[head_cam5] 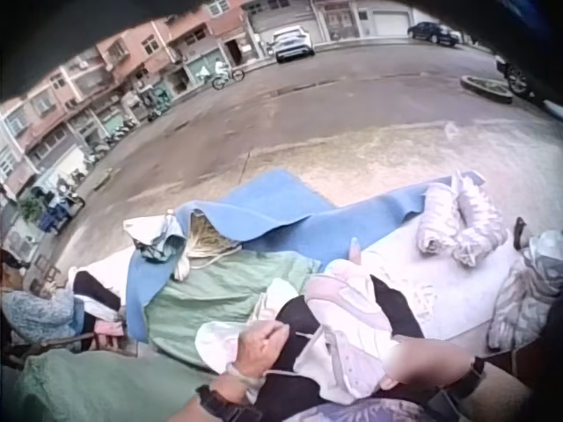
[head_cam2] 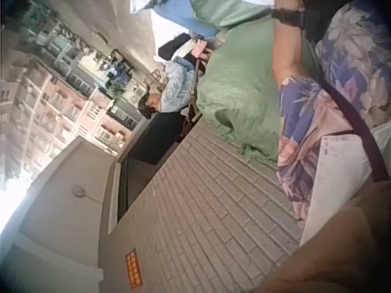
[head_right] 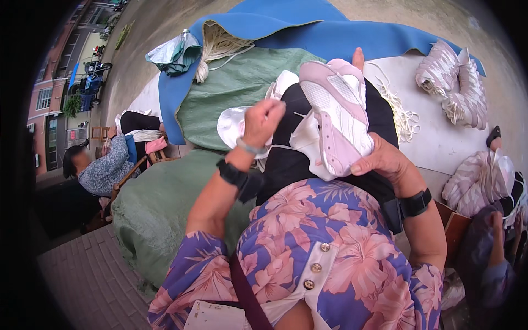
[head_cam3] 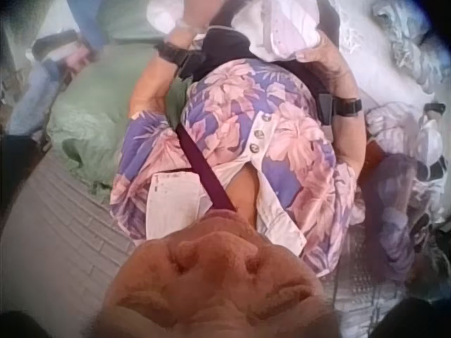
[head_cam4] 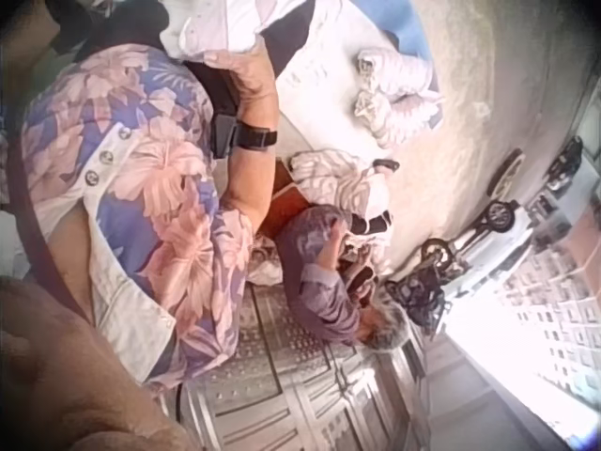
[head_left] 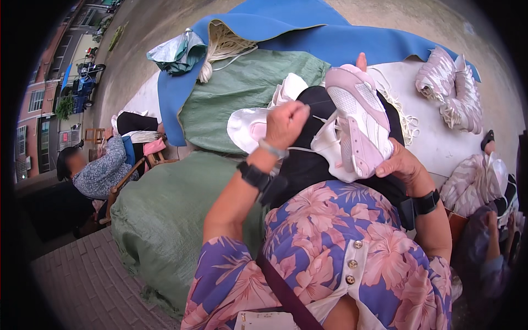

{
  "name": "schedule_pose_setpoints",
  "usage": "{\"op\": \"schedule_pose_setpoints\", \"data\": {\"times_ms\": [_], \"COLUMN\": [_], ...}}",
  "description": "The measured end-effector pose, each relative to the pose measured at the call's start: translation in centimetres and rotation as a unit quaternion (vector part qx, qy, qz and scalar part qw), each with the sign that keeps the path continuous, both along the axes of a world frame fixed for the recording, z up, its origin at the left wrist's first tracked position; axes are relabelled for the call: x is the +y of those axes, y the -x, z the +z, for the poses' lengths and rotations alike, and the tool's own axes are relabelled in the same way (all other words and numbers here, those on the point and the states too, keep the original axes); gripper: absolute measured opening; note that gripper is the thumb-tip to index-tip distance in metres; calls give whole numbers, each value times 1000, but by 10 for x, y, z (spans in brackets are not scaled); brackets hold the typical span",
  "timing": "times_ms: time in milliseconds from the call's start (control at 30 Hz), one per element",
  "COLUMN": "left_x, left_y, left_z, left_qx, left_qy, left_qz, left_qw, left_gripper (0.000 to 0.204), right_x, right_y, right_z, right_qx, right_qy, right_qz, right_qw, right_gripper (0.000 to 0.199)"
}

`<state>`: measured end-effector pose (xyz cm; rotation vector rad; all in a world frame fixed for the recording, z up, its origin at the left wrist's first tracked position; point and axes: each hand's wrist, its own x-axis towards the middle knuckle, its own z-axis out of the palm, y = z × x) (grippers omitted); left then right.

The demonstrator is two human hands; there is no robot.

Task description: The person threads white shoelaces through the eyelets of a pink and white sneaker, pulling them tight and arranging the laces. They repeat this process for a second shoe, ensuring the laces are properly seated in the eyelets.

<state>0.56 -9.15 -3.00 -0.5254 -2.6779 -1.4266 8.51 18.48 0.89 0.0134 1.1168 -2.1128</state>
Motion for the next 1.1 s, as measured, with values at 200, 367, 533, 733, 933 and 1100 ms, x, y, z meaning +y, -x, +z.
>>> {"op": "schedule_pose_setpoints", "data": {"times_ms": [200, 367, 533, 733, 933, 1100], "left_x": [12, 12, 3, -1, 5, 17], "left_y": [-52, -55, -64, -70, -79, -64], "left_z": [7, 0, 2, 11, 21, 19], "left_qx": [61, 82, 41, -64, -129, -116], "left_qy": [166, 229, 189, 160, 145, 171], "left_qz": [-46, -40, -50, -82, -102, -104], "left_qw": [983, 969, 980, 982, 976, 973], "left_gripper": [22, 17, 19, 21, 26, 30], "right_x": [-4, -8, -2, 6, 13, 15], "right_y": [5, 4, 4, -10, -28, -29], "right_z": [-15, -15, -20, -31, -41, -53], "right_qx": [9, 28, 30, 19, -13, -10], "right_qy": [29, 33, 18, -92, -52, -40], "right_qz": [-26, -38, -18, 87, -19, -110], "right_qw": [999, 998, 999, 992, 998, 993], "right_gripper": [60, 56, 48, 35, 36, 37]}}
